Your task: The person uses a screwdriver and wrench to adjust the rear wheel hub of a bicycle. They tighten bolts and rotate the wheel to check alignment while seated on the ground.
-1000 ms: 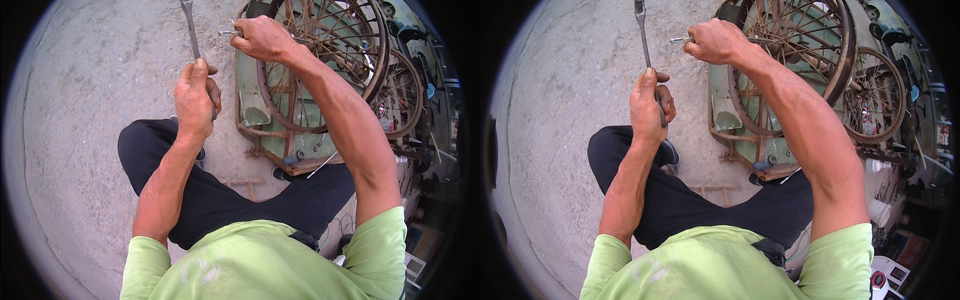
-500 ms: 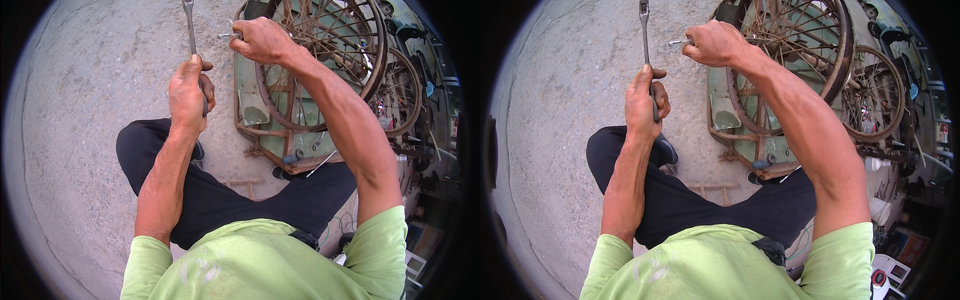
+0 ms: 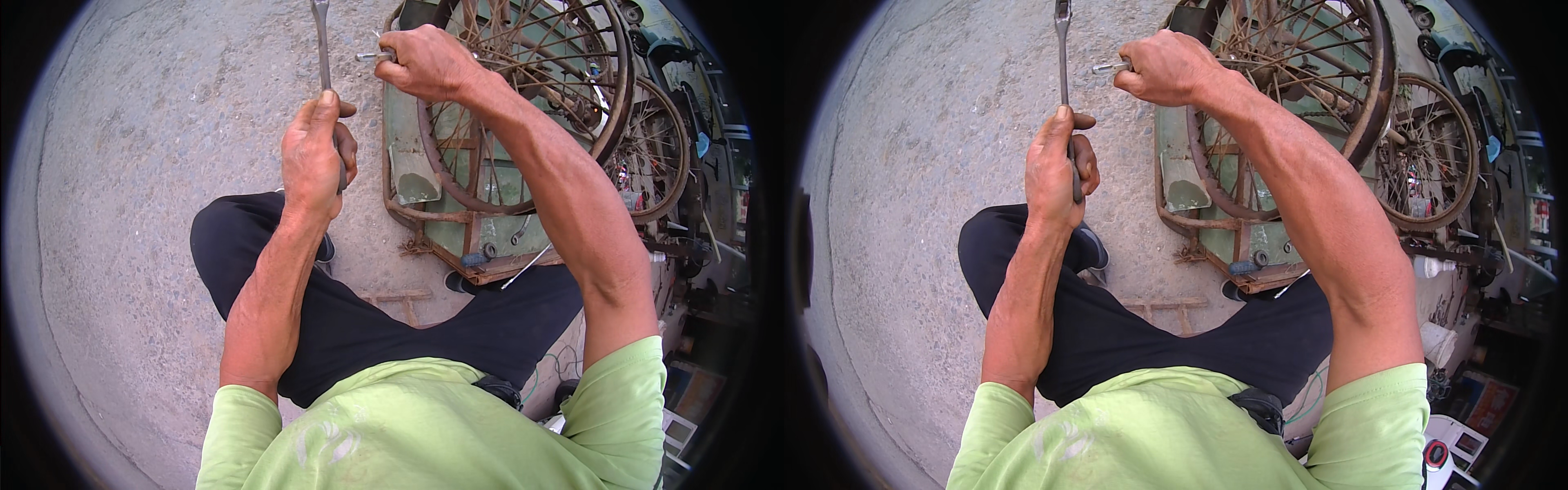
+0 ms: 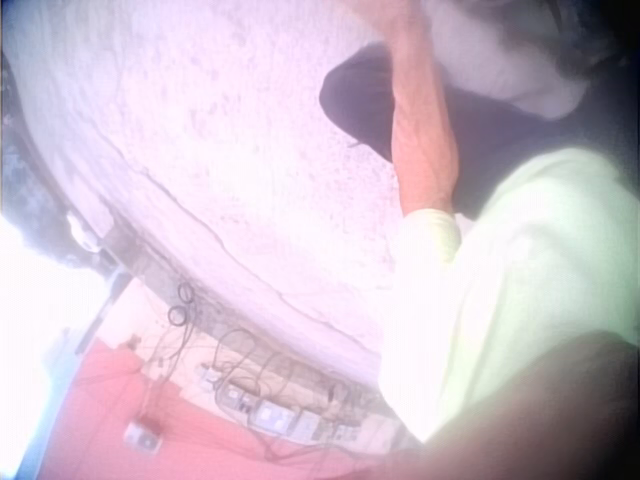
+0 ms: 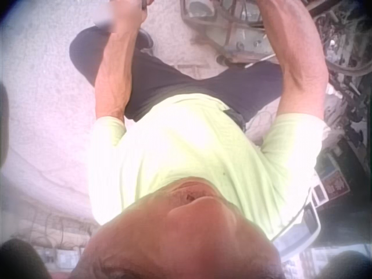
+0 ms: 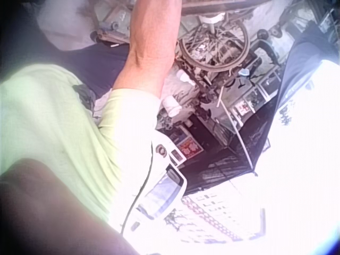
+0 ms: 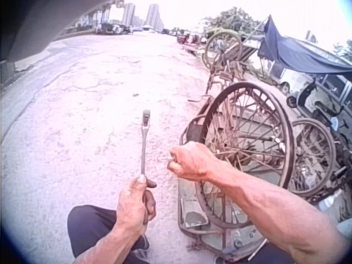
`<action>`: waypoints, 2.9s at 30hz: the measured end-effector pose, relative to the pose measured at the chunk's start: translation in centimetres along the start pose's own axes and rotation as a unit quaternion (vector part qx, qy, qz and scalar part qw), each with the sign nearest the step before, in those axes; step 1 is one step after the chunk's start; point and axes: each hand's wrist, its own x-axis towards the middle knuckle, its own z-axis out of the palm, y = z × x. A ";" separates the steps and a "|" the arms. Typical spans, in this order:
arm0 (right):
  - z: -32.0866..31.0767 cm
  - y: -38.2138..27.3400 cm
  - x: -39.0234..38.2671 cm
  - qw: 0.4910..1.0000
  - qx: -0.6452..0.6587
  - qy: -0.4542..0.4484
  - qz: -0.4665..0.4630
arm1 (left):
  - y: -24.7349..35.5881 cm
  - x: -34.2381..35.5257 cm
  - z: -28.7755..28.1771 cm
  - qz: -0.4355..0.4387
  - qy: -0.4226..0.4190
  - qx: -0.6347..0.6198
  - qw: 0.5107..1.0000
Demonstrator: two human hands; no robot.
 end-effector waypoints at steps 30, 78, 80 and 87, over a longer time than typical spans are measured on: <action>-0.2 0.0 0.6 1.000 -0.008 -0.009 0.011 | -0.1 -0.4 0.1 0.010 -0.016 0.001 1.000; 0.1 -0.3 0.3 1.000 0.010 0.015 0.012 | 0.6 0.1 0.0 0.023 0.013 -0.036 0.999; 0.0 -0.4 0.3 1.000 0.007 0.012 0.011 | 0.7 0.1 0.0 0.027 0.013 -0.034 0.999; -0.2 -0.4 0.3 1.000 0.002 -0.008 0.004 | 0.5 0.1 -0.1 0.015 0.006 -0.037 0.999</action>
